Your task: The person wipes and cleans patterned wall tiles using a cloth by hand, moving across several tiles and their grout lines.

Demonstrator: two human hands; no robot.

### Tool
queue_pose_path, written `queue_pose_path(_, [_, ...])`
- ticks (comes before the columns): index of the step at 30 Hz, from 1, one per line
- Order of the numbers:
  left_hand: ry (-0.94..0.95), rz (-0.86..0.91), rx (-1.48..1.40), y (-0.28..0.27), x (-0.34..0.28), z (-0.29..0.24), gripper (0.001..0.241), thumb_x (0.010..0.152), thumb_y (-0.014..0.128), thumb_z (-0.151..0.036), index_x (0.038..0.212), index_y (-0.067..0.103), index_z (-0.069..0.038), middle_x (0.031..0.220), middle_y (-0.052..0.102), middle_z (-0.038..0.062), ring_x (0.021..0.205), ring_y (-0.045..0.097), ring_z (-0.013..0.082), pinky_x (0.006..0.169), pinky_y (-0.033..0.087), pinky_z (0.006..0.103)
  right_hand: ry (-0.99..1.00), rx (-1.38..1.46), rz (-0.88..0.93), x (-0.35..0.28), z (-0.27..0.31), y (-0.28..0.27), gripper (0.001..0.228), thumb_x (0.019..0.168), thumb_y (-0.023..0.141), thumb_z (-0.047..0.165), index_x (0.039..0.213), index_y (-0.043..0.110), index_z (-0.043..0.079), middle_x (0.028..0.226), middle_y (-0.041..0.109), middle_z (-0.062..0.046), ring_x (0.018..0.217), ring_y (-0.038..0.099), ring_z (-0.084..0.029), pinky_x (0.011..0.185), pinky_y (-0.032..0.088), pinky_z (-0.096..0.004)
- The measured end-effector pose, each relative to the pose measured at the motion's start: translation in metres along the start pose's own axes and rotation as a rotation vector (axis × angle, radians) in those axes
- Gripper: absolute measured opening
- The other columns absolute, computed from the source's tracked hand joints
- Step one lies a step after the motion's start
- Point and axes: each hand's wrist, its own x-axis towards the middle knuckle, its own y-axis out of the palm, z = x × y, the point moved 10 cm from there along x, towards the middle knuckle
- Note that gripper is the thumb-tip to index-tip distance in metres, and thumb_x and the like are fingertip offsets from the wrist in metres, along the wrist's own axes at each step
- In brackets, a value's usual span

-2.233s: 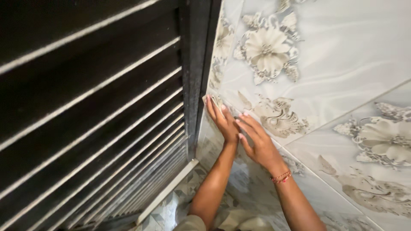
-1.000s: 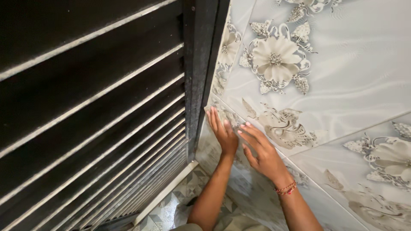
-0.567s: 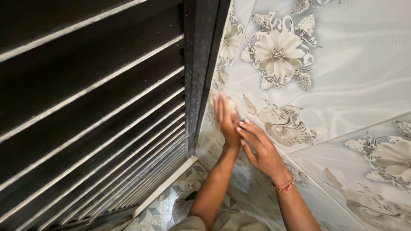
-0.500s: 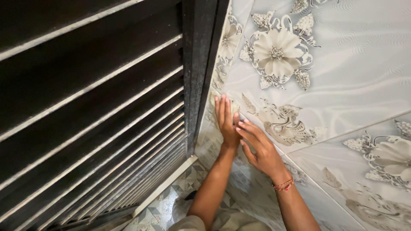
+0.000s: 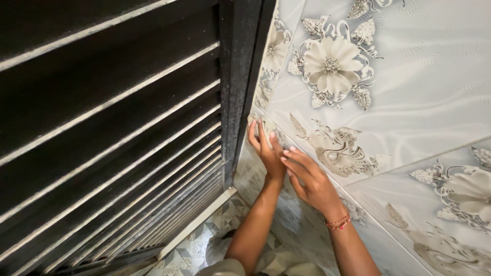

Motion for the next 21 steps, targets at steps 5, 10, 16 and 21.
queue_pose_path(5, [0.271,-0.042,0.048,0.006,0.034,-0.030,0.044,0.107,0.049,-0.017,0.143,0.054,0.008,0.152,0.046,0.021,0.147,0.040,0.0401,0.126,0.033,0.0514,0.000,-0.018,0.004,-0.003,-0.003,0.001,0.037,0.089,0.069,-0.003,0.126,0.068,0.005,0.135,0.063,-0.012,0.133,0.059,-0.032,0.112,0.050,-0.043])
queue_pose_path(10, [0.398,-0.002,0.129,0.009,0.022,-0.009,0.044,0.104,0.050,-0.016,0.140,0.053,0.008,0.153,0.045,0.020,0.149,0.036,0.0433,0.126,0.030,0.0551,0.027,-0.019,0.030,-0.004,-0.005,0.001,0.040,0.087,0.069,-0.004,0.126,0.068,0.005,0.134,0.064,-0.012,0.134,0.059,-0.033,0.109,0.051,-0.042])
queue_pose_path(16, [0.212,0.090,0.102,0.006,-0.020,0.043,0.054,0.108,0.042,-0.027,0.148,0.045,0.010,0.161,0.035,0.023,0.154,0.026,0.0441,0.127,0.023,0.0557,-0.006,-0.008,0.030,-0.003,-0.002,0.002,0.039,0.087,0.069,-0.004,0.125,0.067,0.003,0.135,0.063,-0.013,0.134,0.058,-0.034,0.112,0.049,-0.045])
queue_pose_path(21, [-0.017,0.079,0.076,0.003,-0.026,0.039,0.056,0.112,0.039,-0.031,0.151,0.038,0.009,0.166,0.025,0.023,0.157,0.018,0.0432,0.128,0.016,0.0545,-0.014,-0.006,0.024,-0.003,-0.001,0.003,0.039,0.088,0.069,-0.004,0.126,0.067,0.004,0.134,0.064,-0.013,0.134,0.058,-0.034,0.113,0.049,-0.044])
